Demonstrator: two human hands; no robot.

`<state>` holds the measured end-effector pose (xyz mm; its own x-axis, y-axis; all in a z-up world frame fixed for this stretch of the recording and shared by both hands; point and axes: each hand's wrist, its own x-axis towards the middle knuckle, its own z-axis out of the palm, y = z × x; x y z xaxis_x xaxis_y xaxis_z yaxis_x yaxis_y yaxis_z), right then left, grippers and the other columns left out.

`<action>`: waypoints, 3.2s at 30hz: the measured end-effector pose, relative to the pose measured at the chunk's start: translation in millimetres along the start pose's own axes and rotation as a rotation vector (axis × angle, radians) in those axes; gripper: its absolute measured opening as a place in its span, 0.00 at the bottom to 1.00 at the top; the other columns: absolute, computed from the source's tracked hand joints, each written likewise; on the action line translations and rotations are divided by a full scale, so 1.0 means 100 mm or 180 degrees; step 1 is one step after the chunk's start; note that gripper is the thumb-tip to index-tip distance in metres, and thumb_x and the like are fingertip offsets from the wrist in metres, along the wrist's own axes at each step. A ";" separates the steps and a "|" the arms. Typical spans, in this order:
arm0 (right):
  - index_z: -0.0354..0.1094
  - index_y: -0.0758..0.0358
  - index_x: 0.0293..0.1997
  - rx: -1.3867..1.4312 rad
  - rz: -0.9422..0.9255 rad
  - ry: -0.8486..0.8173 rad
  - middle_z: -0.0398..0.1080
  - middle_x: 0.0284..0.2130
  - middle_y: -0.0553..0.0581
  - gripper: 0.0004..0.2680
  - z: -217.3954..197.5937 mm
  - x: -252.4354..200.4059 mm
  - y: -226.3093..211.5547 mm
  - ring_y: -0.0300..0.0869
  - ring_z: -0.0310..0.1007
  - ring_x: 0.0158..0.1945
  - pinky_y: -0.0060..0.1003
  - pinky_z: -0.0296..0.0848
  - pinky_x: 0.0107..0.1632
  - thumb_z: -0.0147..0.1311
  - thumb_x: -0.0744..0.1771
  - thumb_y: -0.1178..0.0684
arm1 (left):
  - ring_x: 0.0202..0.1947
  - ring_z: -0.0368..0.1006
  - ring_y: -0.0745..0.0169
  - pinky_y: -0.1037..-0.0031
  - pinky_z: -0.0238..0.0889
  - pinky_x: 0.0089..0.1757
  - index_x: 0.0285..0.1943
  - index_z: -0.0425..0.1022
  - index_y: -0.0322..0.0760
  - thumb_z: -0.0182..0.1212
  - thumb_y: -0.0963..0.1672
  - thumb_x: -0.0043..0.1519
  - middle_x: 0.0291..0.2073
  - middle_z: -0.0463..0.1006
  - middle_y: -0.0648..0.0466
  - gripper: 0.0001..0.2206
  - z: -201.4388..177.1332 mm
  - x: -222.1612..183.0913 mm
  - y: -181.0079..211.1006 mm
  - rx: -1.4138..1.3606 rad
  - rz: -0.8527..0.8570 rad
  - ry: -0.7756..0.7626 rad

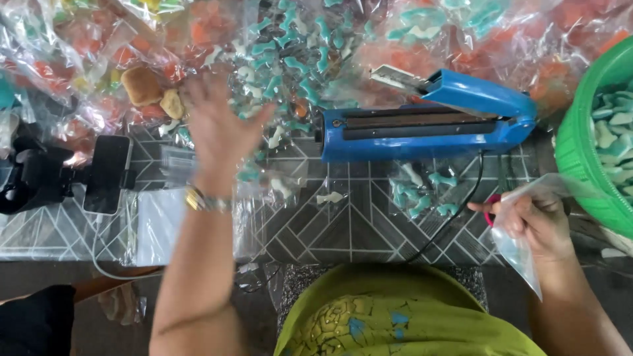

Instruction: Packaging shark-shaped gummy candies into small plastic bags and sealing them with a heat sealer.

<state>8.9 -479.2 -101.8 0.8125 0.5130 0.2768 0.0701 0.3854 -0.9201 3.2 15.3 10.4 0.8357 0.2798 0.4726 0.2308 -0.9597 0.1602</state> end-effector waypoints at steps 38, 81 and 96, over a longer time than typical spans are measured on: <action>0.66 0.57 0.26 0.0011 -0.0026 -0.0123 0.64 0.16 0.46 0.14 0.04 0.03 -0.05 0.34 0.62 0.18 0.59 0.76 0.59 0.52 0.72 0.46 | 0.42 0.74 0.51 0.73 0.74 0.32 0.54 0.77 0.45 0.69 0.34 0.54 0.52 0.71 0.47 0.21 0.18 -1.06 1.27 -0.1194 0.2450 -0.0230; 0.73 0.52 0.33 -0.0086 0.0237 -0.0316 0.64 0.20 0.42 0.12 -0.14 -0.02 -0.02 0.33 0.60 0.23 0.62 0.67 0.66 0.48 0.74 0.47 | 0.44 0.75 0.48 0.65 0.81 0.38 0.46 0.70 0.29 0.65 0.31 0.61 0.46 0.66 0.46 0.11 0.23 0.19 -2.03 -0.1099 -0.0311 0.2160; 0.78 0.47 0.40 0.0202 0.0440 0.0009 0.63 0.20 0.41 0.07 -0.16 -0.04 -0.02 0.35 0.59 0.23 0.69 0.59 0.68 0.52 0.72 0.48 | 0.49 0.77 0.47 0.62 0.82 0.48 0.45 0.71 0.30 0.63 0.36 0.63 0.59 0.62 0.44 0.06 0.60 0.79 -1.93 -0.1008 -0.1263 0.0855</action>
<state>14.4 -493.9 -105.7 0.8134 0.5625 0.1478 -0.0792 0.3590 -0.9300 55.0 220.9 -35.0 0.5500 0.6534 0.5202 0.3059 -0.7372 0.6025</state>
